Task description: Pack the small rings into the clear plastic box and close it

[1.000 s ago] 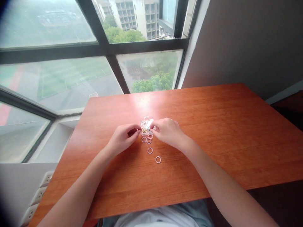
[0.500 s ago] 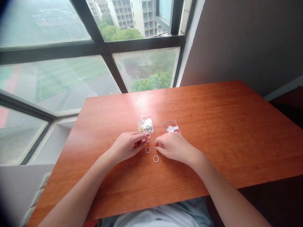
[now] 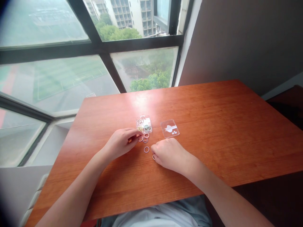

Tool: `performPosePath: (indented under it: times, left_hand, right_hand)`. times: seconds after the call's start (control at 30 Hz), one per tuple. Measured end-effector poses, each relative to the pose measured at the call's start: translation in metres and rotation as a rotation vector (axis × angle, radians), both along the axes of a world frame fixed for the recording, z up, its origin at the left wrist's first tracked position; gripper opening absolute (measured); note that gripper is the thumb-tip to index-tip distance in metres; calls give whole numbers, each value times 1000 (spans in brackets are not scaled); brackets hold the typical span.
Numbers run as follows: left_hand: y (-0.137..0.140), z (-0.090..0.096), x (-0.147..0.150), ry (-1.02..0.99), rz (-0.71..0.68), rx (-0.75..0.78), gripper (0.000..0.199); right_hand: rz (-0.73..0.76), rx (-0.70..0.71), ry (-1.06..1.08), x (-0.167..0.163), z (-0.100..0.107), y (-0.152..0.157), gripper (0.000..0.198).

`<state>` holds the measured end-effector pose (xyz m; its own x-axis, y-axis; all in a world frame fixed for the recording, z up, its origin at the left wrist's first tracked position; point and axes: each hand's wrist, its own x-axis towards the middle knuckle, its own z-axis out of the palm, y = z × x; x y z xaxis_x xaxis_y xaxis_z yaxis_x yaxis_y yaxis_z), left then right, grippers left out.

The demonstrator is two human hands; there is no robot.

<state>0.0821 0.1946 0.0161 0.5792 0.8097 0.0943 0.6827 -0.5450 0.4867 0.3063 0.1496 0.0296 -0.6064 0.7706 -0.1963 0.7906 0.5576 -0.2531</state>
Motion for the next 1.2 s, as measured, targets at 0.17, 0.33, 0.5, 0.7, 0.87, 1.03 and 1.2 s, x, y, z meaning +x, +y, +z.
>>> performPosePath:
  times: [0.17,0.33,0.5,0.7,0.87,1.03,1.2]
  left_hand:
    - [6,3,-7,-70,71,44,16]
    - [14,3,-15,-189,197,61,16]
    - [14,2,-15,-228,251,50,16]
    - [4,0,-8,-139,67,7,17]
    - [-7,-3,3,21,-65,27,19]
    - [-9,-4,6,76,-118,-11,18]
    - [-7,3,3,72,-213,-89,18]
  right_hand:
    - [-70,54,80,-3,6,20,17]
    - [-240,97,308,-17,17,60,12]
    - [-316,154,355,-39,9,97,16]
    - [-326,179,426,-33,1,94,17]
    - [-340,160,517,-14,3,77,19]
    - [-329,130,573,-7,1,66,17]
    - [-333,103,590,-3,-3,66,13]
